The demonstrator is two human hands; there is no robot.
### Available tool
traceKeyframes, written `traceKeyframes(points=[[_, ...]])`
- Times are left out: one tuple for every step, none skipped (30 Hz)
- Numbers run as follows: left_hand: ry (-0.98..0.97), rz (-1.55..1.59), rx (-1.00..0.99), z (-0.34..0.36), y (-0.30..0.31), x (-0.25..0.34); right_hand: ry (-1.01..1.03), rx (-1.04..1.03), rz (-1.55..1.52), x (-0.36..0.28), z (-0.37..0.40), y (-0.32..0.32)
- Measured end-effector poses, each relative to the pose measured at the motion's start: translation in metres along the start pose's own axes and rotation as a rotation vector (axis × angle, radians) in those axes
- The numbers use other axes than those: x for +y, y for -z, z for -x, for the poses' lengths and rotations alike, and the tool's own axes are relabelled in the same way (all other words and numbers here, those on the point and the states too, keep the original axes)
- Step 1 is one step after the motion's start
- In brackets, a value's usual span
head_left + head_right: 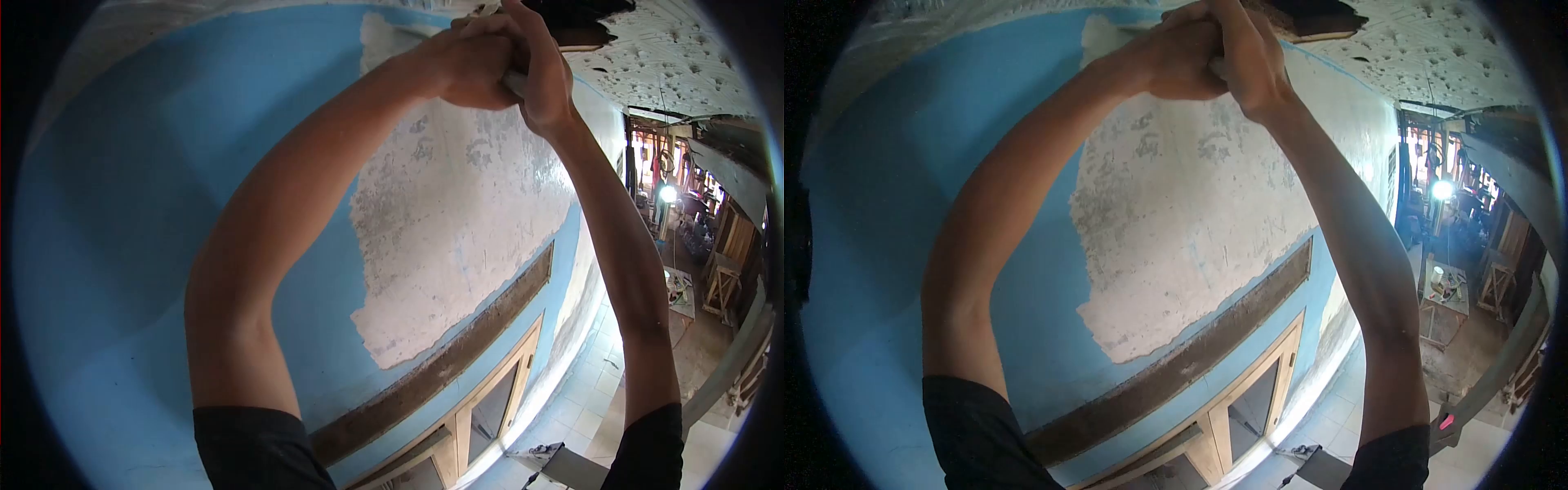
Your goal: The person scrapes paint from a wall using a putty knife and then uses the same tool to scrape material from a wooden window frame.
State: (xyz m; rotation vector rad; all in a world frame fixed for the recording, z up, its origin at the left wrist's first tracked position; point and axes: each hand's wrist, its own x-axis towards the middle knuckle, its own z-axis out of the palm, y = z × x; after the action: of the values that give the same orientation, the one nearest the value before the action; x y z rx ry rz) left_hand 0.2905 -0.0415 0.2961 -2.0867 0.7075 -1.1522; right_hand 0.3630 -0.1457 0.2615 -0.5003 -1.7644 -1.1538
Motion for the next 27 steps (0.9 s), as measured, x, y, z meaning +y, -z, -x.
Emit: traceKeyframes(points=[[-0.009,-0.025,0.014,-0.004,0.001,-0.002,0.013,-0.002,0.002,-0.002,-0.006,0.001],[-0.028,-0.051,0.013,0.000,0.001,-0.006,-0.235,0.051,-0.146,-0.006,-0.007,-0.003],[-0.043,-0.063,0.009,0.002,-0.002,-0.006,-0.498,0.103,-0.296,-0.012,-0.006,-0.007],[-0.011,-0.058,0.001,-0.002,-0.003,-0.006,-0.514,0.145,-0.272,-0.013,-0.006,-0.007],[0.019,-0.051,-0.010,-0.006,-0.005,-0.006,-0.524,0.123,-0.238,-0.012,-0.003,-0.003],[0.047,-0.044,-0.022,-0.009,-0.004,-0.003,-0.534,0.102,-0.202,-0.011,0.002,0.002],[0.062,-0.011,-0.046,-0.007,-0.002,0.001,-0.535,0.084,-0.166,-0.009,0.004,0.006],[0.074,0.006,-0.064,-0.002,0.003,0.002,-0.475,0.078,-0.122,-0.008,0.001,0.005],[0.088,0.023,-0.086,0.000,0.009,0.003,-0.417,0.073,-0.082,-0.008,-0.001,-0.001],[0.100,-0.004,-0.124,-0.002,0.010,0.004,-0.375,0.068,-0.048,-0.008,0.002,-0.005],[0.114,-0.031,-0.155,-0.007,0.010,0.005,-0.410,0.084,-0.100,-0.005,0.003,-0.003],[0.128,-0.055,-0.183,-0.010,0.011,0.006,-0.447,0.099,-0.150,-0.002,0.004,0.002],[0.078,-0.070,-0.080,-0.006,0.006,0.004,-0.485,0.115,-0.199,-0.001,0.005,0.006],[0.022,-0.094,0.025,0.001,-0.002,-0.001,-0.483,0.118,-0.150,0.001,0.003,0.005],[-0.031,-0.119,0.128,0.005,-0.001,-0.002,-0.480,0.121,-0.105,0.002,0.000,-0.001],[0.033,-0.101,0.005,0.004,0.000,-0.002,-0.498,0.126,-0.064,0.001,0.004,-0.008],[0.097,-0.079,-0.116,-0.001,0.002,-0.003,-0.523,0.141,-0.114,-0.002,0.007,-0.011],[0.154,-0.069,-0.220,-0.009,0.007,-0.005,-0.528,0.155,-0.153,-0.003,0.002,-0.009],[0.098,-0.056,-0.117,-0.008,0.006,-0.004,-0.534,0.171,-0.190,-0.006,-0.002,-0.005],[0.041,-0.046,-0.016,-0.002,0.004,-0.004,-0.546,0.150,-0.243,-0.013,-0.005,-0.002],[-0.014,-0.037,0.083,0.000,0.003,-0.005,-0.522,0.144,-0.204,-0.008,-0.008,-0.002],[0.014,-0.043,0.012,-0.001,0.002,-0.006,-0.515,0.143,-0.171,-0.001,-0.003,-0.005],[0.051,-0.040,-0.062,-0.002,0.000,-0.007,-0.519,0.135,-0.141,0.004,0.004,-0.010],[0.088,-0.048,-0.125,-0.004,0.004,-0.006,-0.543,0.147,-0.128,0.004,0.003,-0.010],[0.093,-0.014,-0.105,-0.005,0.008,-0.003,-0.539,0.142,-0.162,0.001,0.002,-0.006],[0.094,0.021,-0.085,-0.005,0.013,0.003,-0.534,0.141,-0.193,-0.006,0.001,-0.001],[0.097,0.050,-0.063,-0.006,0.017,0.005,-0.524,0.136,-0.227,-0.009,-0.003,0.001]])
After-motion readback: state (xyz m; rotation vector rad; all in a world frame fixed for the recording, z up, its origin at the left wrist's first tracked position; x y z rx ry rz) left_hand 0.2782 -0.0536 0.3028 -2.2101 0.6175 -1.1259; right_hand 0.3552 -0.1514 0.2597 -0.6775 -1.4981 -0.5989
